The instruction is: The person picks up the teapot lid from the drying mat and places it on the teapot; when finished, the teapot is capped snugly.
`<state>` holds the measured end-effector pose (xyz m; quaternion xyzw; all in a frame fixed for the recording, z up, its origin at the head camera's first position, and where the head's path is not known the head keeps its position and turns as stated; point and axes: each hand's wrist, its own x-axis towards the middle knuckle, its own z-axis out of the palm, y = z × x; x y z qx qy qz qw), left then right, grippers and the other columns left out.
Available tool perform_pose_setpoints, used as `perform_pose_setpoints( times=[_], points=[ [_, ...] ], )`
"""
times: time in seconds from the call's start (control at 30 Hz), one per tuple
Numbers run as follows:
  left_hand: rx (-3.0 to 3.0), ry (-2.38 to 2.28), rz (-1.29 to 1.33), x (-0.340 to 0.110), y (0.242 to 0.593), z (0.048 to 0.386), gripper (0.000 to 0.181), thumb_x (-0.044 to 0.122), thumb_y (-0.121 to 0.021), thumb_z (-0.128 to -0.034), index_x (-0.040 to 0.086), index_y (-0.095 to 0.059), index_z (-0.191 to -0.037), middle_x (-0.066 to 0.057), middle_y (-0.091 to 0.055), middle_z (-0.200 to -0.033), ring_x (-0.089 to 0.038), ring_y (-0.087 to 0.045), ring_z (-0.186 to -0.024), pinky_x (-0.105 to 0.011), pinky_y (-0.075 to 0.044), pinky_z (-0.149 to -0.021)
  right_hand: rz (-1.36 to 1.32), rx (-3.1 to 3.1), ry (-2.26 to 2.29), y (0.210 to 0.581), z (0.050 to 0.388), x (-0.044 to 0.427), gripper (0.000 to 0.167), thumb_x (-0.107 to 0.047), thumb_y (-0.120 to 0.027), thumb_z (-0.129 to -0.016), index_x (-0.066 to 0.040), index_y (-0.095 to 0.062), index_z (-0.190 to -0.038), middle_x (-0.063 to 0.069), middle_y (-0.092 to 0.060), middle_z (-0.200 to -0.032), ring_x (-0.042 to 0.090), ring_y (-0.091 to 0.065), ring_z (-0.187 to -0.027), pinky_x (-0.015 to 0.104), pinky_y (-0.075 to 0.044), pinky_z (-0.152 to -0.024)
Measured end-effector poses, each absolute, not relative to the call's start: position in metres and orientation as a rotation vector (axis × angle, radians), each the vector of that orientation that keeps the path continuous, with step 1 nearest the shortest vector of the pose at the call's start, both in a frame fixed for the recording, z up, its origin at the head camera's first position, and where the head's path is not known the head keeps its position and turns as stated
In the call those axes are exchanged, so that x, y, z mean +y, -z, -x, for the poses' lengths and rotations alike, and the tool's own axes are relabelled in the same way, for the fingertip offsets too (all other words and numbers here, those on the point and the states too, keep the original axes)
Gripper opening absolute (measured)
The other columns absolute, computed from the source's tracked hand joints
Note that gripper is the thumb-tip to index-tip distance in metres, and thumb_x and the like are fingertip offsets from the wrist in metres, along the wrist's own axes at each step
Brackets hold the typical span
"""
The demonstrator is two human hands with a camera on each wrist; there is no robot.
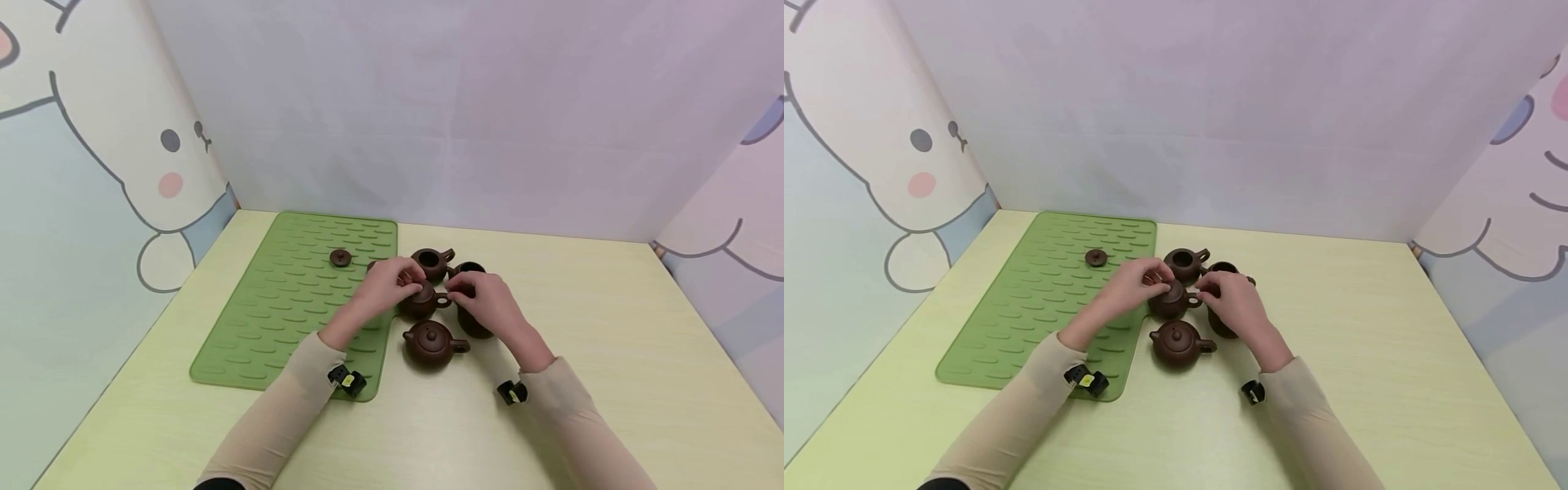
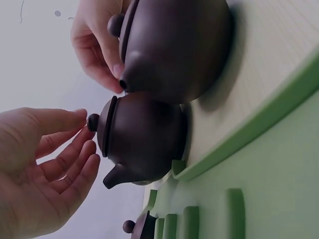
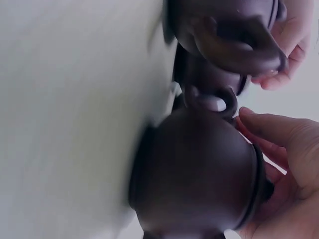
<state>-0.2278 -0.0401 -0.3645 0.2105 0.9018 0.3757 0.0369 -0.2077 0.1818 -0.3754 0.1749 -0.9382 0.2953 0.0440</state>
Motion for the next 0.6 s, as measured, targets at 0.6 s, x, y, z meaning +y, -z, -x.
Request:
perform_pose_setpoints(
  times=[0.6],
  points=[
    [2.777,-1.257,-0.537,-0.070,0.363,0.256,0.018,0.016,-0.065,-0.0974,0.007,-0.068,-0.112,-0.008,-0.071,-0.110,-0.022,-0.067,-0.099,-0.035,-0.058,-0.086,-0.345,-2.795,-0.997,0.366,0.211,0.222,0.018,-0.012,-0.071,-0.092,-0.006,-0.073,-0.109,0.014,-0.074,-0.107,0.032,-0.072,-0.093,0.047,-0.058,-0.082]
  ],
)
